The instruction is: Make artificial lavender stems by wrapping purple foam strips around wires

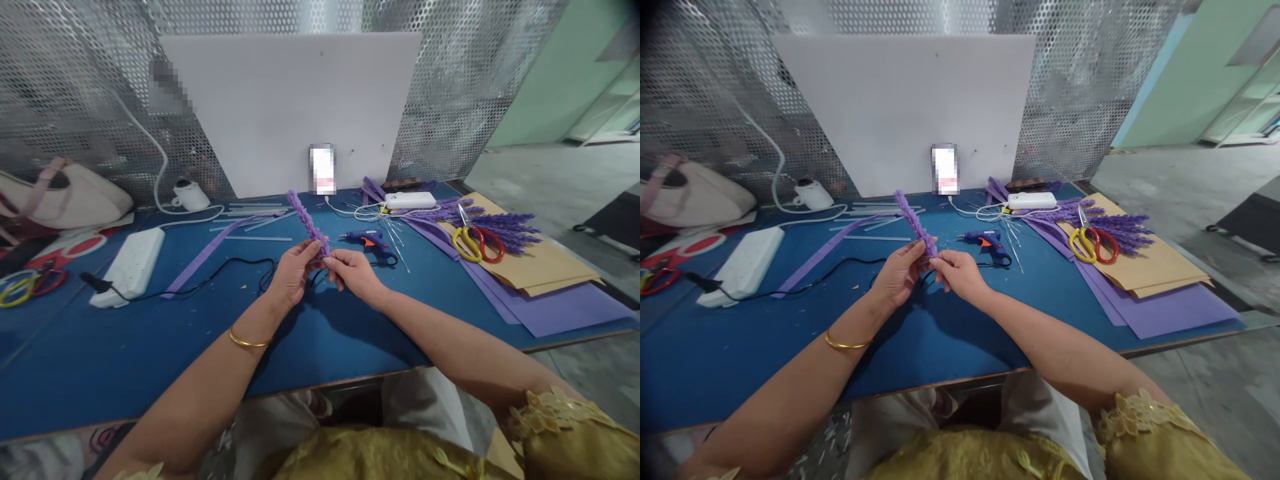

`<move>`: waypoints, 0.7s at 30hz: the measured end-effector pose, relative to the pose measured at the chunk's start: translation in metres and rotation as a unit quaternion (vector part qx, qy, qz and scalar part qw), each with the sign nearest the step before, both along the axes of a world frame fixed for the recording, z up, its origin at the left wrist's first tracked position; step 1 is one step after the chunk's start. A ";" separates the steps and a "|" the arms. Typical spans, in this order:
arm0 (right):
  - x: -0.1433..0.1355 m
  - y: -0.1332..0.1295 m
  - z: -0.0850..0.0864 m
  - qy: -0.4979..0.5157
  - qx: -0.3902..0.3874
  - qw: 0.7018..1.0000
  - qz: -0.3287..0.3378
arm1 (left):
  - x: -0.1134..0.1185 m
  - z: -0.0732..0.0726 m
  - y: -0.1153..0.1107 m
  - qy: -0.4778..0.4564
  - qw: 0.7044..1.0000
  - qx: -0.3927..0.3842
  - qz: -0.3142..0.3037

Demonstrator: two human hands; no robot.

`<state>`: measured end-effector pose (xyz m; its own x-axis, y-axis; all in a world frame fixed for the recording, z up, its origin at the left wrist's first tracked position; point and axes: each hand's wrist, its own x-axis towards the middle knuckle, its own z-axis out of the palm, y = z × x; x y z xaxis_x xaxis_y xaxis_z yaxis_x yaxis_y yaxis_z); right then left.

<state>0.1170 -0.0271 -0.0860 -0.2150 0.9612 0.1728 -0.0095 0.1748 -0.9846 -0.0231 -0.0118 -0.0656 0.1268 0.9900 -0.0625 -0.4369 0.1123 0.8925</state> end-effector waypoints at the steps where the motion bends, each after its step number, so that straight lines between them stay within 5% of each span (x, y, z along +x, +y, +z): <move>1: 0.000 0.000 0.000 -0.001 -0.003 1.000 0.007 | -0.001 0.000 0.001 0.005 1.000 0.006 0.004; 8: -0.001 -0.001 -0.002 0.022 -0.025 0.999 0.017 | -0.003 -0.002 0.006 -0.004 0.998 0.006 0.066; 21: 0.004 -0.003 0.006 0.150 -0.135 0.975 0.093 | 0.000 -0.001 0.002 0.000 0.998 0.053 0.043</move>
<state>0.1207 -0.0300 -0.0798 -0.3684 0.9297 0.0008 -0.3101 -0.1220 -0.9428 -0.0230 -0.0097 -0.0669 0.0406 0.9983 0.0423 -0.4413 -0.0201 0.8971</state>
